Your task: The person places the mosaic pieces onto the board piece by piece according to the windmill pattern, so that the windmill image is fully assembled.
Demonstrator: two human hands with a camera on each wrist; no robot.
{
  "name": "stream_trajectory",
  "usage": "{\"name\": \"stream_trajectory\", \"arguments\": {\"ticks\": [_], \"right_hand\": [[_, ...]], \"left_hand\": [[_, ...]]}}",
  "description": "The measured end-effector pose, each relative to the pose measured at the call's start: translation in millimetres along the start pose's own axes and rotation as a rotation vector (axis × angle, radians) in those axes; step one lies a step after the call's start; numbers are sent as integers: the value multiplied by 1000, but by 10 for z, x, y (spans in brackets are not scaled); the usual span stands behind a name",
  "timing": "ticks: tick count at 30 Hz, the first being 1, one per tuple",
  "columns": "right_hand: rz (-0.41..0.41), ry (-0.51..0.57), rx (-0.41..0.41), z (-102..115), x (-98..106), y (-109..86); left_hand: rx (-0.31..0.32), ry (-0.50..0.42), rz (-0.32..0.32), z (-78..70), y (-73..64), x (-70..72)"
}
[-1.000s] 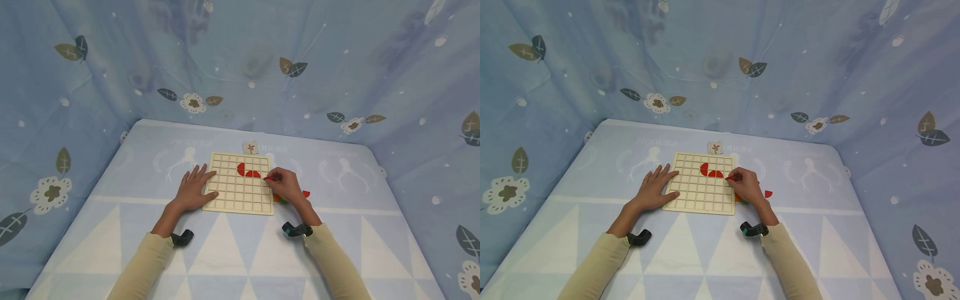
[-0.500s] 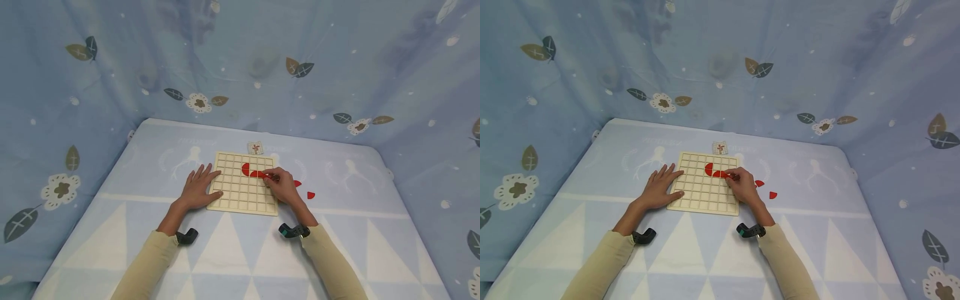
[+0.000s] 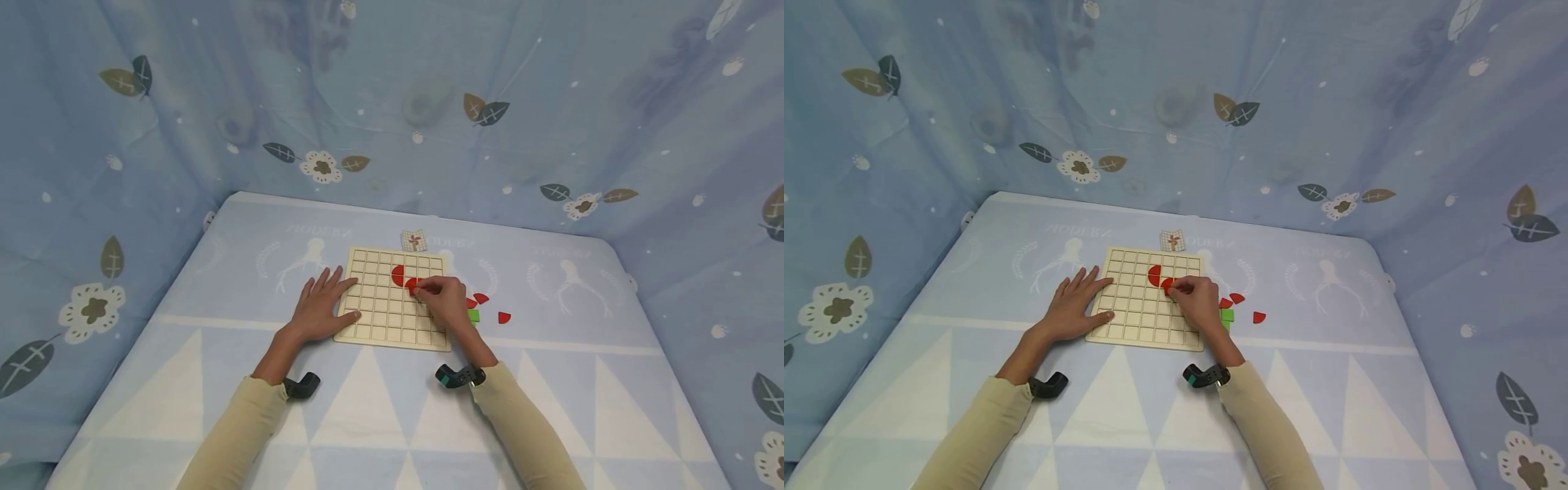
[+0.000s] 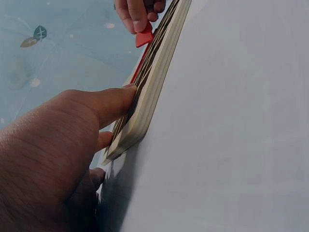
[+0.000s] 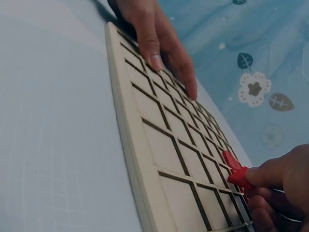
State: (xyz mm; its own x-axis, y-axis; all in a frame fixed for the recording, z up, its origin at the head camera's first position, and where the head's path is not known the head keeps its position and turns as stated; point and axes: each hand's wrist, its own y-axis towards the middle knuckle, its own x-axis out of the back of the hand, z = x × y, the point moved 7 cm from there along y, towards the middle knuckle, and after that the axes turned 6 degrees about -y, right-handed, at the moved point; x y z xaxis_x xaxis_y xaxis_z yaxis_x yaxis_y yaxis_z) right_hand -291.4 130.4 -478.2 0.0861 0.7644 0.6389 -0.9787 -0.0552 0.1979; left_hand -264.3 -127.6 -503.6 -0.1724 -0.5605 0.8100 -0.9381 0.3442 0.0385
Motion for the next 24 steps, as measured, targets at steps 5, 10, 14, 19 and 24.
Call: {"name": "stream_trajectory", "arguments": {"ticks": [5, 10, 14, 19, 24], "right_hand": [[16, -45, 53, 43, -52, -9], [41, -111, 109, 103, -88, -20], [55, -135, 120, 119, -98, -17], [58, -134, 115, 99, -69, -13], [54, -133, 110, 61, 8, -24]], "left_hand": [[-2, -9, -3, 6, 1, -6], [-7, -9, -2, 3, 2, -3], [-15, -18, -3, -4, -2, 10], [-18, -16, -4, -4, -6, 13], [-16, -14, -7, 0, -12, 11]]}}
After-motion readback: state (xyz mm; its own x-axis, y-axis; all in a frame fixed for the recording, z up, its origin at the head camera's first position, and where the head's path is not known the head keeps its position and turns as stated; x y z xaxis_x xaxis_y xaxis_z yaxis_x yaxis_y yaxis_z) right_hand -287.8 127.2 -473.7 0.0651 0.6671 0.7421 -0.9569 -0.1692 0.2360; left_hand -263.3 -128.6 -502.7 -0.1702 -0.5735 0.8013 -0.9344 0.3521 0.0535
